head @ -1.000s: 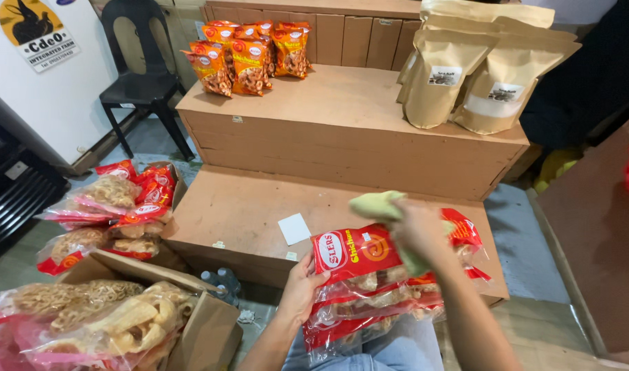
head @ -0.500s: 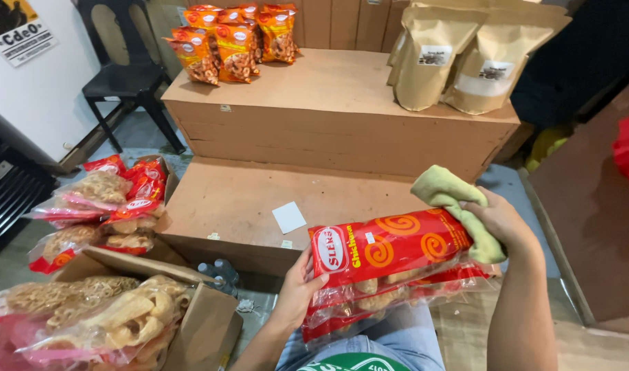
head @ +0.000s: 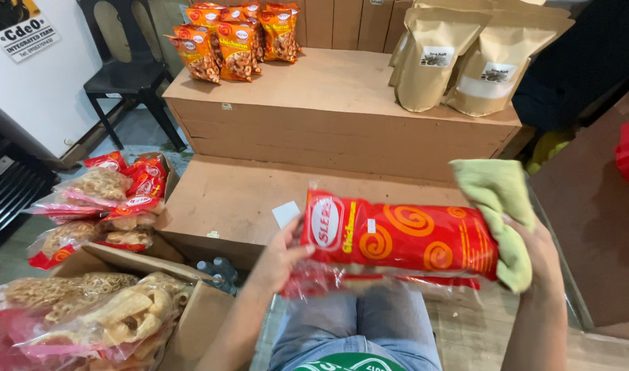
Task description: The person sits on the floor and wipes the surface of packaged snack bags with a green cloth. They handle multiple red and clear plastic bags containing crackers or chips, wiping them individually and stacking them on a cardboard surface.
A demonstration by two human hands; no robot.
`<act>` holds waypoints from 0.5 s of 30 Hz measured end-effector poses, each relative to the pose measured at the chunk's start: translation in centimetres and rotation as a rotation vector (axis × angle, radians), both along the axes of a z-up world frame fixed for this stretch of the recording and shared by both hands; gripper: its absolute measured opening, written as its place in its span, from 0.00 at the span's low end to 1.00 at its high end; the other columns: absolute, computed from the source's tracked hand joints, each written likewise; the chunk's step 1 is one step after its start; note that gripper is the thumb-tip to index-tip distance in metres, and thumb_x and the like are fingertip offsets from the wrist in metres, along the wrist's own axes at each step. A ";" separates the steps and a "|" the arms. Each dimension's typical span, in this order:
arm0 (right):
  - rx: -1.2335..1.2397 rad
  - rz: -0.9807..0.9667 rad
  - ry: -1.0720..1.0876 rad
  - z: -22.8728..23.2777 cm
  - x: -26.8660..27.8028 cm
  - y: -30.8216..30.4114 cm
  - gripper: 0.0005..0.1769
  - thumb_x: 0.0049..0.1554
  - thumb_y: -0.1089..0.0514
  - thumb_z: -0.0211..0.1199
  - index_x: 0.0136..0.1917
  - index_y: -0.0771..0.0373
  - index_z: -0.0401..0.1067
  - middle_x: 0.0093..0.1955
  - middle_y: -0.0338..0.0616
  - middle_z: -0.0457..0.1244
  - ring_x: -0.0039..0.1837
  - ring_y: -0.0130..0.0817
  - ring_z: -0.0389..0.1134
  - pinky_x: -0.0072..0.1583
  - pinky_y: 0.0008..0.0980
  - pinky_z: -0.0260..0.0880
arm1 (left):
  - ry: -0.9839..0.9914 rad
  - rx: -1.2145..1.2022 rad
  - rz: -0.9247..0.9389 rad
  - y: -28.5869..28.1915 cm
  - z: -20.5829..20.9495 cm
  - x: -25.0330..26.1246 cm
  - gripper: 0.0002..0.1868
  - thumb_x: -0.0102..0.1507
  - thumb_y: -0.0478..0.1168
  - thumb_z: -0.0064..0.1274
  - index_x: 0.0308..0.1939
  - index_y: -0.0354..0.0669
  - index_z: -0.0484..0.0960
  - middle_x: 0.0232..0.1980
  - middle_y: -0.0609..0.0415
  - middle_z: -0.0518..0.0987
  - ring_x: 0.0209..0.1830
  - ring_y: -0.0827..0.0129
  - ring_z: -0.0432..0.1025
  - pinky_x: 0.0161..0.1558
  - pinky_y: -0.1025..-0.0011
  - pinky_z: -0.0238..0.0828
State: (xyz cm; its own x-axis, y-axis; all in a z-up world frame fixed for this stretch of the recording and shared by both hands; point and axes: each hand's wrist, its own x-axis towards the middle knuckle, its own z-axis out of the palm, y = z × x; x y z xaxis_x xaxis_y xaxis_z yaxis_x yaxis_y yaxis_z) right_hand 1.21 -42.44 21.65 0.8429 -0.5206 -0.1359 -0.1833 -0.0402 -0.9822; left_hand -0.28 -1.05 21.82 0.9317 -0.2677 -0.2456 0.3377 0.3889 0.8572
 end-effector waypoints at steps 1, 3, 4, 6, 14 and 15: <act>0.001 0.000 -0.001 1.0 -1.3 1.2 0.24 0.56 0.53 0.65 0.66 0.58 0.73 0.57 0.45 0.68 0.54 0.33 0.67 0.53 0.34 0.66 | -0.001 0.001 0.000 0.4 -0.1 1.2 0.40 0.60 0.28 0.53 0.76 0.40 0.60 0.63 0.39 0.76 0.60 0.53 0.76 0.52 0.57 0.82; -0.181 -0.072 0.048 2.8 -4.3 3.4 0.29 0.57 0.47 0.60 0.71 0.53 0.71 0.62 0.42 0.66 0.61 0.36 0.65 0.58 0.40 0.63 | -0.161 0.068 0.065 1.2 -0.5 3.4 0.41 0.58 0.39 0.57 0.77 0.46 0.64 0.63 0.39 0.78 0.58 0.54 0.76 0.49 0.59 0.82; -0.180 -0.073 0.052 1.1 -4.6 3.0 0.29 0.57 0.47 0.60 0.71 0.53 0.71 0.62 0.42 0.66 0.61 0.36 0.65 0.58 0.40 0.63 | -0.158 0.070 0.063 1.4 -0.2 3.6 0.41 0.58 0.39 0.57 0.77 0.46 0.64 0.63 0.39 0.78 0.58 0.54 0.76 0.49 0.59 0.82; -0.072 -0.060 -0.009 -2.2 -5.0 2.3 0.30 0.58 0.53 0.61 0.74 0.57 0.68 0.62 0.49 0.66 0.59 0.39 0.66 0.57 0.41 0.66 | -0.171 0.236 0.059 1.7 0.5 4.2 0.35 0.60 0.45 0.55 0.71 0.41 0.70 0.63 0.44 0.80 0.60 0.62 0.75 0.47 0.65 0.81; -0.586 0.214 0.193 -4.5 -3.6 2.6 0.23 0.59 0.55 0.56 0.67 0.57 0.70 0.59 0.56 0.70 0.60 0.56 0.67 0.58 0.47 0.65 | -0.173 0.551 0.081 4.1 -7.2 4.8 0.25 0.65 0.45 0.51 0.64 0.39 0.76 0.60 0.48 0.84 0.56 0.67 0.79 0.44 0.68 0.82; -0.825 0.210 0.258 -2.5 -3.4 3.7 0.28 0.60 0.51 0.50 0.73 0.50 0.64 0.62 0.61 0.68 0.62 0.71 0.66 0.58 0.56 0.64 | -0.165 0.558 0.130 4.3 -7.4 4.4 0.24 0.66 0.43 0.51 0.65 0.40 0.76 0.61 0.49 0.84 0.56 0.68 0.79 0.46 0.68 0.82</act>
